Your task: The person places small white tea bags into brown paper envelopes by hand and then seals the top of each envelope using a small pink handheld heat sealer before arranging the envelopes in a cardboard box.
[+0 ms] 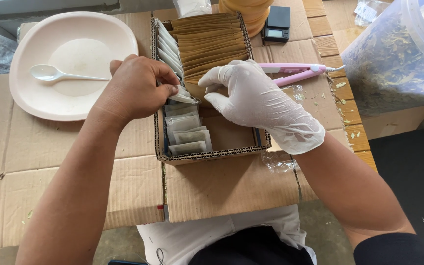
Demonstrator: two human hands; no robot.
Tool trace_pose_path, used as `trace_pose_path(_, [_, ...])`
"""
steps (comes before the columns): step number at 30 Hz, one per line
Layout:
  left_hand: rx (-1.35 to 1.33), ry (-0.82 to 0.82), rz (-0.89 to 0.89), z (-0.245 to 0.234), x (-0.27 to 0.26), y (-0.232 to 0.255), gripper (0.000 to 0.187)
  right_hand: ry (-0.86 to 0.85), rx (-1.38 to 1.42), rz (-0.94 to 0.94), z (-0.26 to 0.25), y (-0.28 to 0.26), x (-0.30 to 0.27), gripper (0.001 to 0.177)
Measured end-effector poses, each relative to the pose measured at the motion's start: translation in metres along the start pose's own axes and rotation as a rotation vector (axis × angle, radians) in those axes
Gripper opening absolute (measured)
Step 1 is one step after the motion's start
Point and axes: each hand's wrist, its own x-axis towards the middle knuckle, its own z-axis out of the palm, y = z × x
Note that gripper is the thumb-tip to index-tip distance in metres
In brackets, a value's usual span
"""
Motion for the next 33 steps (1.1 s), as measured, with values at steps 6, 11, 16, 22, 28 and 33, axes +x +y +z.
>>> trace_pose_path(6, [0.150,0.168,0.202,0.003,-0.002,0.000,0.012,0.011,0.020,-0.023,-0.004,-0.005,0.001,0.021])
trace_pose_path(11, [0.181,0.283,0.333,-0.007,-0.005,0.005,0.011,0.075,0.081,-0.022,-0.003,-0.003,0.001,0.022])
trace_pose_path(16, [0.102,0.517,0.558,-0.018,-0.014,0.019,0.005,0.161,0.290,0.053,-0.010,-0.008,-0.002,0.034])
trace_pose_path(22, [-0.112,0.267,0.456,-0.021,-0.019,0.055,0.026,0.142,0.440,0.112,-0.032,-0.016,-0.009,0.044])
trace_pose_path(28, [-0.114,0.126,0.434,-0.008,-0.016,0.067,0.041,0.119,0.482,0.199,-0.039,-0.003,-0.026,0.047])
trace_pose_path(33, [-0.027,0.128,0.334,0.008,-0.008,0.060,0.024,0.067,0.365,0.362,-0.037,0.005,-0.035,0.051])
